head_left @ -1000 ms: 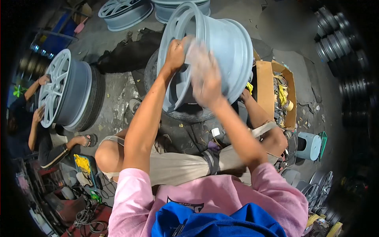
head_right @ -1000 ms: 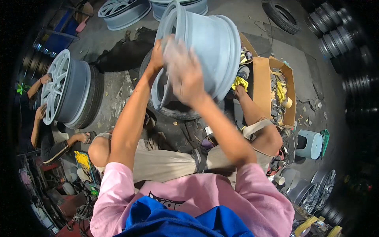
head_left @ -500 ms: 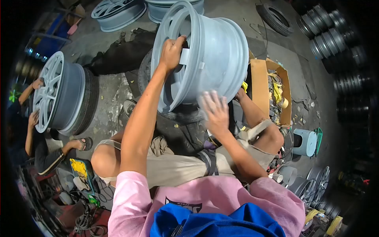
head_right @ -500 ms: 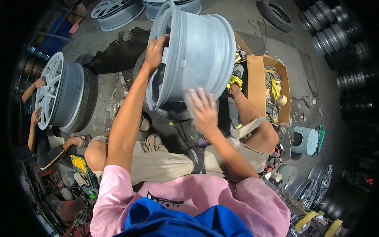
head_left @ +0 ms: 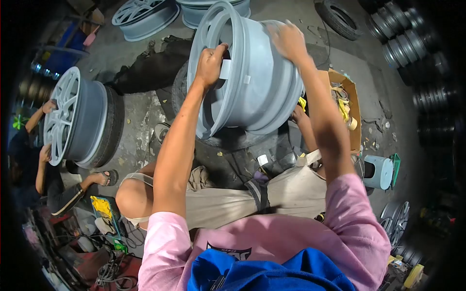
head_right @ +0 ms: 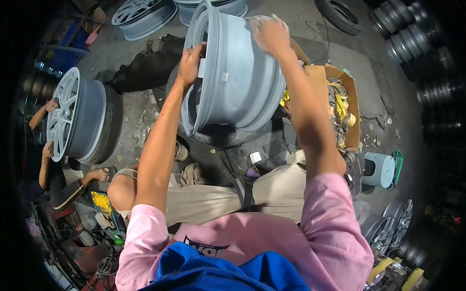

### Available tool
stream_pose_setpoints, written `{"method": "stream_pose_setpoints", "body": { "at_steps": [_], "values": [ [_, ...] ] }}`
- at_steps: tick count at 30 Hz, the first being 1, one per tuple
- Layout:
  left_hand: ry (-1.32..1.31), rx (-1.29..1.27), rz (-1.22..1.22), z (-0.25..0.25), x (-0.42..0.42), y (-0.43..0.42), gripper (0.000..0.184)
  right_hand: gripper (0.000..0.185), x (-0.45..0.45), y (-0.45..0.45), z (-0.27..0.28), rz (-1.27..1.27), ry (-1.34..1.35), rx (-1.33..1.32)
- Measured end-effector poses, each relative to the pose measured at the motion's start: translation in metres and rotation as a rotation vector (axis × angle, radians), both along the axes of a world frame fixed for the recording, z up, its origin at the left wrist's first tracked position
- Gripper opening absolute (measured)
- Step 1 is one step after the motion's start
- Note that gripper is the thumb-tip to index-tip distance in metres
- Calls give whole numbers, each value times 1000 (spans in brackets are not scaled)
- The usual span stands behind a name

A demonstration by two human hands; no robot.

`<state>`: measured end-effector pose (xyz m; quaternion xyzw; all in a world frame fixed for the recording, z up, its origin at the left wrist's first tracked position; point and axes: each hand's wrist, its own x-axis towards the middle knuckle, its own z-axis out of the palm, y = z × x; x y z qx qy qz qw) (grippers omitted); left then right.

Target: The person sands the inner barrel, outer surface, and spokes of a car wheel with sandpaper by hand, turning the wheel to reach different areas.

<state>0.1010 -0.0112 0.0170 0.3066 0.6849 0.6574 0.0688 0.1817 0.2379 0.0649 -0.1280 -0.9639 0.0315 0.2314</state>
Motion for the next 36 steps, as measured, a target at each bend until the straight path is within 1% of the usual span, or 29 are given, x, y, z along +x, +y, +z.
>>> {"method": "stream_pose_setpoints", "body": {
  "at_steps": [2, 4, 5, 6, 7, 8, 9, 10, 12, 13, 14, 15, 16, 17, 18, 19, 21, 22, 24, 25, 26, 28, 29, 31, 32, 33, 34, 35, 36],
  "values": [
    [9, 14, -5, -1, 1, 0, 52, 35, 65, -39, -26, -42, 329, 94],
    [14, 32, -9, -2, 4, 3, 52, 38, 144, -91, -47, -96, 317, 24],
    [19, 12, -14, -1, 6, 3, 52, 39, 184, -116, -68, -125, 274, -19],
    [27, -15, -17, 0, 7, 0, 52, 40, 205, -131, -83, -152, 234, -68],
    [50, -24, -9, 0, 9, 0, 52, 40, 203, -132, -85, -147, 228, -77],
    [46, -33, -8, 1, 10, -1, 52, 39, 203, -132, -86, -78, 297, -138],
    [102, -18, 2, 1, 11, -1, 52, 38, 204, -130, -84, -9, 368, -195],
    [159, 0, 14, 3, 10, 1, 52, 38, 194, -117, -78, -8, 367, -197],
    [102, -33, 18, 5, 10, -1, 51, 35, 141, -72, -53, 53, 481, -299],
    [43, -66, 5, 6, 11, -1, 51, 36, 117, -57, -25, -4, 358, -284],
    [40, -71, 3, 7, 11, 0, 51, 38, 90, -37, -4, -64, 235, -267],
    [37, -82, -8, 7, 11, 0, 50, 45, 52, 3, -7, -161, 82, -256],
    [30, -99, -15, 5, 11, -2, 49, 53, 17, 38, -5, -66, -38, -254],
    [24, -110, -6, 2, 8, -4, 49, 55, -19, 59, 6, -71, -191, -266],
    [95, -120, -36, 0, 4, -6, 42, 58, -50, 75, 12, -74, -343, -273],
    [168, -130, -70, -1, 1, -7, 37, 58, -75, 92, 0, -66, -345, -278],
    [169, -114, -92, -8, -5, -7, 35, 63, -96, 111, -19, -134, -370, -396],
    [168, -88, -114, -8, -5, -7, 33, 63, -82, 103, -14, -140, -368, -394],
    [175, -79, -108, -6, -2, -7, 33, 62, -31, 77, -6, -18, -239, -339],
    [114, -56, -62, -3, 1, -5, 41, 57, 5, 53, -6, 13, -55, -407],
    [55, -30, -17, -1, 4, -3, 54, 52, 46, 24, -8, 44, 131, -469],
    [37, -11, -6, -2, 7, 2, 56, 39, 116, -31, -22, 97, 312, -256],
    [24, -9, 6, -3, 7, 3, 57, 38, 150, -67, -26, 36, 286, -200],
    [29, -30, 6, 0, 8, 0, 57, 42, 207, -107, -74, -19, 274, -152],
    [30, -53, 3, 1, 5, -2, 56, 43, 232, -126, -97, -4, 224, -65],
    [-4, -78, -12, -2, 0, -2, 51, 42, 259, -142, -114, 31, 131, -90],
    [1, -78, -4, 4, 4, -6, 51, 42, 280, -162, -120, 17, -12, -100],
    [-33, -23, 9, 14, 9, -8, 48, 38, 296, -174, -120, 24, -166, -137],
    [-67, 32, 22, 20, 12, -11, 45, 38, 301, -170, -129, 33, -159, -137]
  ]
}}
